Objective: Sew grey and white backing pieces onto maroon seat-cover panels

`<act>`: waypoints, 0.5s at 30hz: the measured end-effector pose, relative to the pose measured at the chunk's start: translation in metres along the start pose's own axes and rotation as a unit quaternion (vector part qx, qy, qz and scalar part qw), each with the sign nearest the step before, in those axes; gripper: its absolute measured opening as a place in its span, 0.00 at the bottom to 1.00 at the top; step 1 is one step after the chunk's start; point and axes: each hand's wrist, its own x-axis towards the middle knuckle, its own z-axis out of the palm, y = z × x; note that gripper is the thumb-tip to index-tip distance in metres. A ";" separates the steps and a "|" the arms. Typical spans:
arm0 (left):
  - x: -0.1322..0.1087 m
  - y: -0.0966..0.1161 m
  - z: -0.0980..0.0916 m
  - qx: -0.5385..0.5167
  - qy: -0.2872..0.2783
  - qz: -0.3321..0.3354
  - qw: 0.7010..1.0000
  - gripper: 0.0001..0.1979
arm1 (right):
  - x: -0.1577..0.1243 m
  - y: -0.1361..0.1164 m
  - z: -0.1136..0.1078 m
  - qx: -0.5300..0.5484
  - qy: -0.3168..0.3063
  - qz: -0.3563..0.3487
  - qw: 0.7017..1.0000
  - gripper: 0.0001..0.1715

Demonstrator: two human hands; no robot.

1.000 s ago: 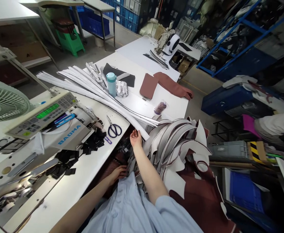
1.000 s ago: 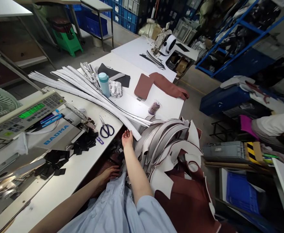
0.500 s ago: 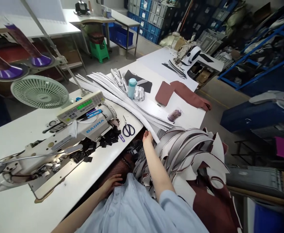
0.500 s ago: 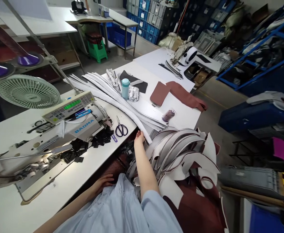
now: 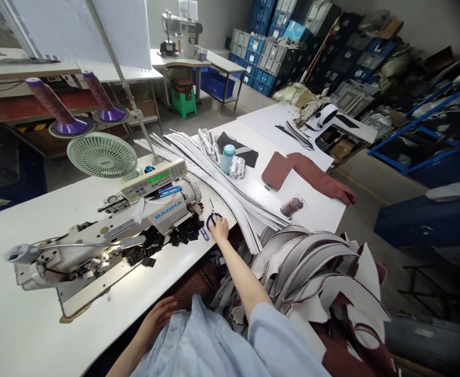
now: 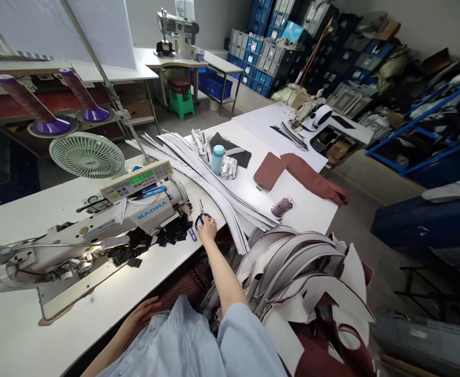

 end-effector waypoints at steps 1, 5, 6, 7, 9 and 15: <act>-0.002 -0.003 -0.001 0.003 0.012 0.004 1.000 0.27 | 0.001 -0.002 0.001 -0.038 -0.008 -0.023 0.999 0.31; -0.006 -0.018 -0.006 0.005 0.075 0.013 0.997 0.23 | 0.018 -0.002 -0.004 -0.152 -0.052 -0.097 0.982 0.34; -0.007 -0.022 -0.008 -0.002 0.085 0.012 0.996 0.22 | 0.023 -0.001 -0.006 -0.171 -0.062 -0.112 0.977 0.34; -0.008 -0.026 -0.011 -0.010 0.086 0.008 0.996 0.21 | 0.028 0.000 -0.008 -0.185 -0.070 -0.125 0.972 0.35; -0.011 -0.032 -0.016 -0.020 0.070 -0.005 0.997 0.20 | 0.035 0.000 -0.011 -0.205 -0.083 -0.143 0.965 0.35; -0.022 -0.035 -0.025 -0.006 0.041 -0.017 0.999 0.23 | 0.009 -0.008 -0.015 -0.208 -0.055 -0.135 0.967 0.38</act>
